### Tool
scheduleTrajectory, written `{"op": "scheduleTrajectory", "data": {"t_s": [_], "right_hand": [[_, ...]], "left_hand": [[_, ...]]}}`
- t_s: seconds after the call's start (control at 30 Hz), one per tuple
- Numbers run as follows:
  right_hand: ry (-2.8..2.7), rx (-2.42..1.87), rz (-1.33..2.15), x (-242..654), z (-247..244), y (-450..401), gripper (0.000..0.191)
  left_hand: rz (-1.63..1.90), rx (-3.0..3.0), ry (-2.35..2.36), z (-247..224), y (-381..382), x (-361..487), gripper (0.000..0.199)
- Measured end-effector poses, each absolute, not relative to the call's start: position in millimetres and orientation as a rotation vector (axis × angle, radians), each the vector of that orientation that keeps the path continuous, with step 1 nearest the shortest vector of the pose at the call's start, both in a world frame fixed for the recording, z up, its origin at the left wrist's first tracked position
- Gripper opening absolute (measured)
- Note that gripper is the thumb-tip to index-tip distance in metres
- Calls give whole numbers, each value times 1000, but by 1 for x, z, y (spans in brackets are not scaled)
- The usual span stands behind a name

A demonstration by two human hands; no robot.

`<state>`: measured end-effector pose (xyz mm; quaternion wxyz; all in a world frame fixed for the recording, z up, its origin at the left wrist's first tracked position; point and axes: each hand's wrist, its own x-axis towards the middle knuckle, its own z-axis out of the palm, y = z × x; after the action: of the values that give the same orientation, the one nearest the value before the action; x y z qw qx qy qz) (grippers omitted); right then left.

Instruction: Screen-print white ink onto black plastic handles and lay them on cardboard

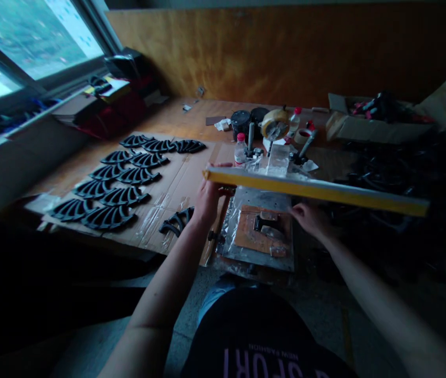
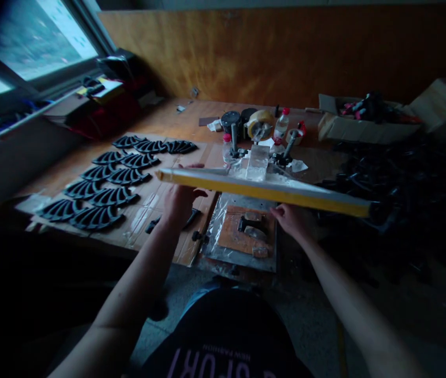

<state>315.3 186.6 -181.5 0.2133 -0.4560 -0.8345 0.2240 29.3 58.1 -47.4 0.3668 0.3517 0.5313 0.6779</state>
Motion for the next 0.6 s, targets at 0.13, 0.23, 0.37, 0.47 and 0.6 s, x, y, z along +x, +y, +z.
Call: {"op": "scheduleTrajectory", "data": {"t_s": [0.13,0.23,0.37,0.47,0.6], "right_hand": [[-2605,-1206,460,289,-218,143,17],[-2653,-1346,499,282,-218,137,13],[-2435,-1365,655,258,-203,123,15],[-2394,-1112,602,210,-189,85,16],[-2652,-648,607,135,-176,38,16]], "left_hand": [[1753,907,1355,-34,74,32,59],[1761,832,1453,-59,54,40,56],[1248,720,1473,-131,2,71,56],[1245,522,1468,-176,-23,88,57],[1446,296,1746,-203,-42,47,54]]}}
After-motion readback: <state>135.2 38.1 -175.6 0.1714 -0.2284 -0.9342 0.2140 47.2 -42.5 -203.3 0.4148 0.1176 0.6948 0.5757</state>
